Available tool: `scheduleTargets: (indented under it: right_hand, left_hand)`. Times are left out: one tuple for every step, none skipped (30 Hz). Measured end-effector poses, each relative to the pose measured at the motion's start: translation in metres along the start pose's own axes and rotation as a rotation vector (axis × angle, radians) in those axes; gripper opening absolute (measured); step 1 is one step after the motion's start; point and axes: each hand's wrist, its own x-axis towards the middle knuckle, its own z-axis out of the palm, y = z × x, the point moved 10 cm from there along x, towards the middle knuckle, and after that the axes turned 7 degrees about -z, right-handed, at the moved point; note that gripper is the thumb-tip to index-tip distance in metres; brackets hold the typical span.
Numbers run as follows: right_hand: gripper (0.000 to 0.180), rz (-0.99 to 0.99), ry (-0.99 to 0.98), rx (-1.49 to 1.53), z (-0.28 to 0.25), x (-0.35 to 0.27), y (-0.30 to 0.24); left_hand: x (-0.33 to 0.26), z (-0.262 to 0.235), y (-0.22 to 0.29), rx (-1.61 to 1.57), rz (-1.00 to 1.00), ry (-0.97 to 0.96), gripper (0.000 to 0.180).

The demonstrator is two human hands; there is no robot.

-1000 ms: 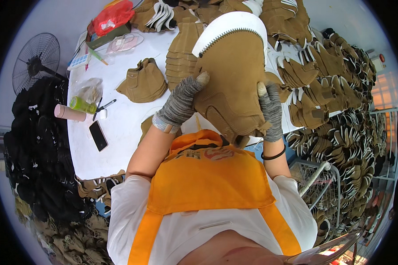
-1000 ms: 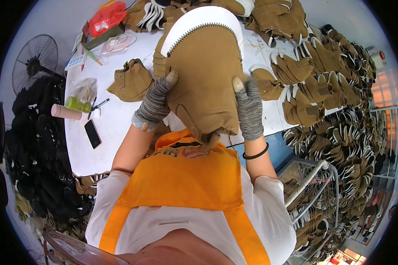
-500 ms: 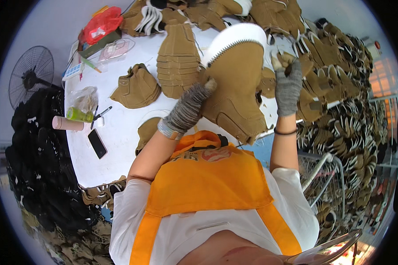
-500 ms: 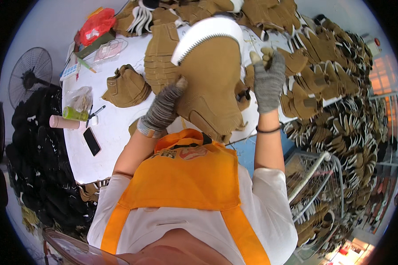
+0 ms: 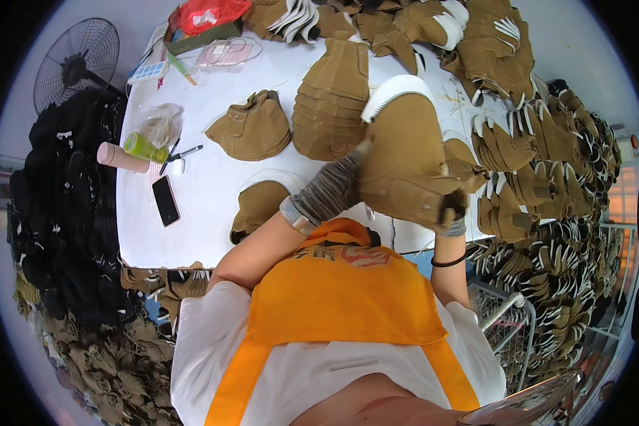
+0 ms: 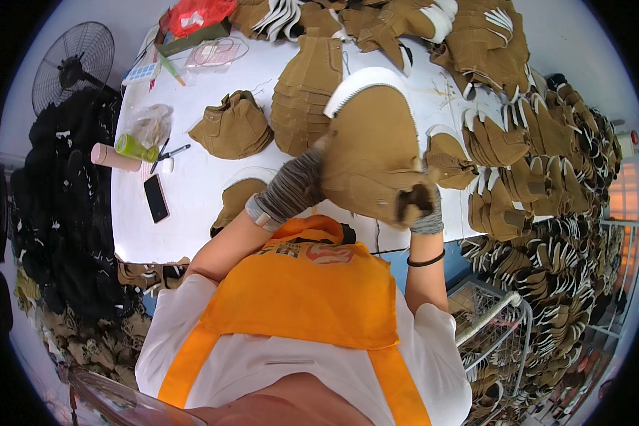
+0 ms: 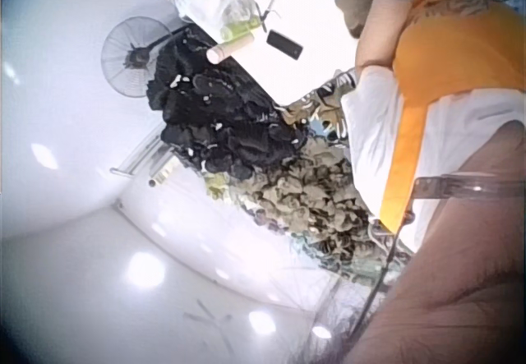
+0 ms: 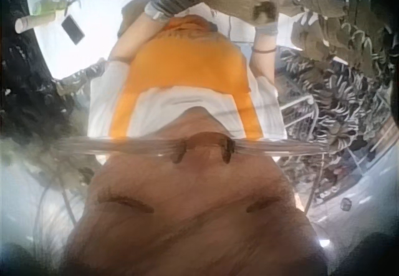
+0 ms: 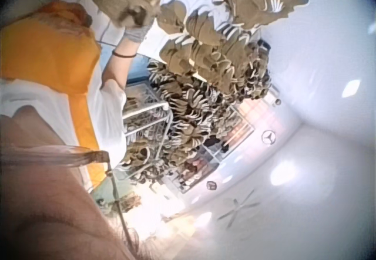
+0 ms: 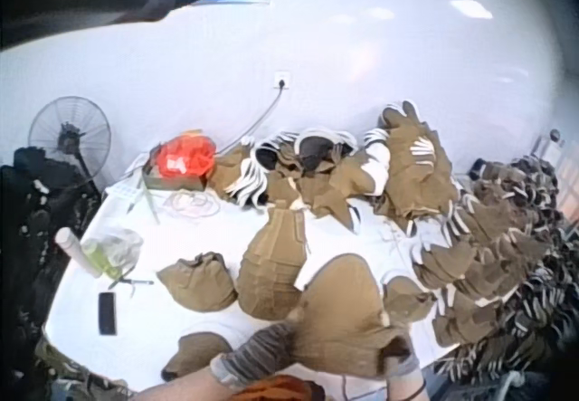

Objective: The person picks up a tan shoe upper, uses snips to trim excess threads from the edges and stitching, and places the trimmed part into a bin.

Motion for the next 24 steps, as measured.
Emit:
scheduleTargets:
  right_hand:
    - [0.052, -0.15, -0.129, 0.021, 0.013, 0.003, -0.014]
    - [0.051, -0.231, -0.109, -0.247, -0.014, 0.012, -0.018]
    - [0.049, -0.299, -0.072, -0.537, -0.044, 0.022, -0.02]
    - [0.048, -0.354, -0.014, -0.806, -0.073, 0.031, -0.023]
    - [0.047, -0.429, -0.041, -1.155, -0.064, 0.041, -0.021]
    - [0.045, -0.21, 0.058, -0.6, -0.082, 0.045, -0.005]
    - [0.044, -0.071, 0.261, -0.029, -0.058, 0.043, 0.011]
    - [0.044, -0.11, 0.142, -0.131, -0.04, 0.044, 0.016]
    - [0.044, -0.148, 0.017, -0.231, -0.024, 0.045, 0.017]
    - [0.045, -0.008, 0.006, -0.165, -0.008, 0.043, 0.038]
    - [0.046, 0.126, 0.015, -0.105, 0.008, 0.037, 0.055]
    - [0.046, 0.006, -0.128, -0.507, 0.043, 0.039, 0.046]
    - [0.046, -0.116, -0.29, -0.9, 0.08, 0.043, 0.045]
    - [0.046, -0.106, -0.391, -0.991, 0.114, 0.041, 0.057]
    - [0.046, -0.103, -0.491, -1.085, 0.15, 0.038, 0.067]
    - [0.047, -0.063, -0.499, -1.001, 0.158, 0.038, 0.087]
    - [0.049, -0.028, -0.482, -0.912, 0.161, 0.041, 0.106]
    - [0.05, 0.013, -0.469, -0.826, 0.164, 0.043, 0.126]
    - [0.052, 0.083, -0.55, -0.936, 0.173, 0.039, 0.147]
    - [0.055, 0.111, -0.643, -1.005, 0.179, 0.032, 0.168]
    - [0.057, 0.133, -0.742, -1.069, 0.184, 0.024, 0.188]
    - [0.06, 0.119, -0.829, -1.109, 0.18, 0.012, 0.208]
    - [0.059, 0.355, -0.748, -0.931, 0.174, -0.003, 0.227]
    - [0.057, 0.577, -0.612, -0.741, 0.167, -0.019, 0.244]
  left_hand:
    - [0.009, -0.004, -0.008, 0.004, 0.038, -0.099, 0.05]
    - [0.017, -0.01, -0.017, 0.003, 0.082, -0.194, 0.05]
    - [0.01, -0.004, -0.016, -0.045, 0.059, -0.251, 0.049]
    - [0.005, 0.001, -0.016, -0.094, 0.036, -0.311, 0.049]
    - [0.007, -0.009, -0.014, -0.062, 0.077, -0.293, 0.051]
    - [0.007, -0.021, -0.012, -0.052, 0.104, -0.222, 0.051]
    - [0.004, -0.034, -0.01, -0.045, 0.132, -0.151, 0.051]
    - [0.001, -0.044, -0.006, -0.034, 0.152, -0.088, 0.051]
    - [0.002, -0.061, -0.008, -0.041, 0.165, -0.057, 0.05]
    - [-0.01, -0.071, 0.003, -0.048, 0.237, -0.022, 0.048]
    - [-0.026, -0.076, 0.017, -0.057, 0.296, 0.008, 0.045]
    - [-0.044, -0.084, 0.026, -0.071, 0.359, 0.05, 0.043]
    - [-0.057, -0.101, 0.036, -0.037, 0.432, 0.099, 0.043]
    - [-0.074, -0.122, 0.045, -0.01, 0.509, 0.165, 0.043]
    - [-0.097, -0.138, 0.05, -0.022, 0.553, 0.242, 0.04]
    - [-0.118, -0.152, 0.057, -0.019, 0.6, 0.309, 0.037]
    - [-0.131, -0.171, 0.056, -0.011, 0.597, 0.4, 0.034]
    - [-0.145, -0.179, 0.052, -0.033, 0.576, 0.399, 0.037]
    - [-0.16, -0.187, 0.049, -0.063, 0.557, 0.394, 0.041]
    - [-0.178, -0.176, 0.052, -0.198, 0.619, 0.32, 0.043]
    - [-0.19, -0.198, 0.035, -0.207, 0.623, 0.353, 0.049]
    - [-0.207, -0.21, 0.022, -0.16, 0.611, 0.472, 0.05]
    - [-0.217, -0.225, 0.006, -0.165, 0.595, 0.495, 0.048]
    - [-0.225, -0.242, -0.012, -0.169, 0.578, 0.518, 0.047]
